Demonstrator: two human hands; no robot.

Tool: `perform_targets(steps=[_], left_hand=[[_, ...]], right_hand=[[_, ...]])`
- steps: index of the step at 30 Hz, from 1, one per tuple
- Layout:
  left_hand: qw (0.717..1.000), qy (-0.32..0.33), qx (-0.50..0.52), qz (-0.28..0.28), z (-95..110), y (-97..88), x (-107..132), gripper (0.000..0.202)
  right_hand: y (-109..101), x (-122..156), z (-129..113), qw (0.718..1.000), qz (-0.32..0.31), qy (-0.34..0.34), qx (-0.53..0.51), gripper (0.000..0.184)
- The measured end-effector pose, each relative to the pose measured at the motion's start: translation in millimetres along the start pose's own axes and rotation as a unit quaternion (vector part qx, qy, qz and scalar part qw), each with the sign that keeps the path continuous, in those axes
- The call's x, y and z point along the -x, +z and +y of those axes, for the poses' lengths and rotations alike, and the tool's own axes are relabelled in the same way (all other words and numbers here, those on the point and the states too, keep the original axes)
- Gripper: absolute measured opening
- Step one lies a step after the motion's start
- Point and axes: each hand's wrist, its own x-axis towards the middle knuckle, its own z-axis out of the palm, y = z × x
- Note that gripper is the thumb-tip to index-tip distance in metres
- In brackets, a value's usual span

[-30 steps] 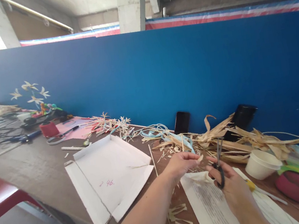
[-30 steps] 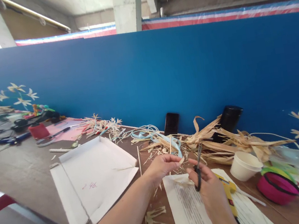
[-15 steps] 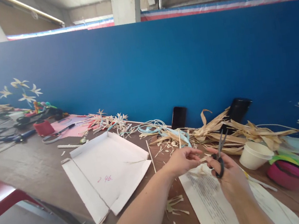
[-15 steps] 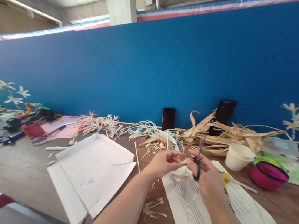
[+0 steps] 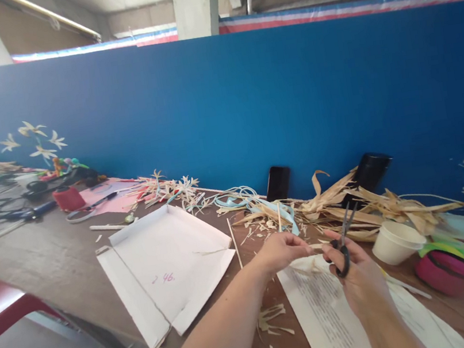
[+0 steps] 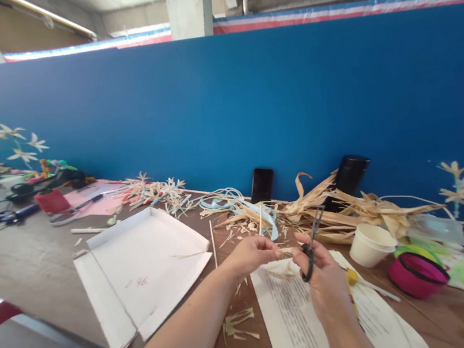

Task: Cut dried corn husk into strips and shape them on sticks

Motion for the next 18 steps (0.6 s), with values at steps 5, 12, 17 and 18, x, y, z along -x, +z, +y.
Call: perform_targets(steps=[5, 12, 17, 18], left_hand=[[0.998, 0.008, 0.056, 0.039, -4.1, 0.8, -3.7, 0.029], [0.992, 0.018, 0.114, 0.04, -7.6, 5.2, -7.3, 0.032], [0.989, 0.019, 0.138, 0.045, -6.5, 7.2, -7.0, 0.032], [0.988, 0.023, 0.146, 0.045, -6.1, 7.1, -7.0, 0.032]], right_hand=[[-1.1, 0.3, 3.8, 0.999, -0.042, 0.02, -0.005, 0.054], [-1.1, 3.6, 1.6, 0.996, -0.077, 0.037, -0.003, 0.054], [-0.6, 4.2, 0.4, 0.995, -0.093, 0.045, 0.007, 0.055], [0.2, 4.3, 0.1, 0.995, -0.086, 0.039, 0.016, 0.054]])
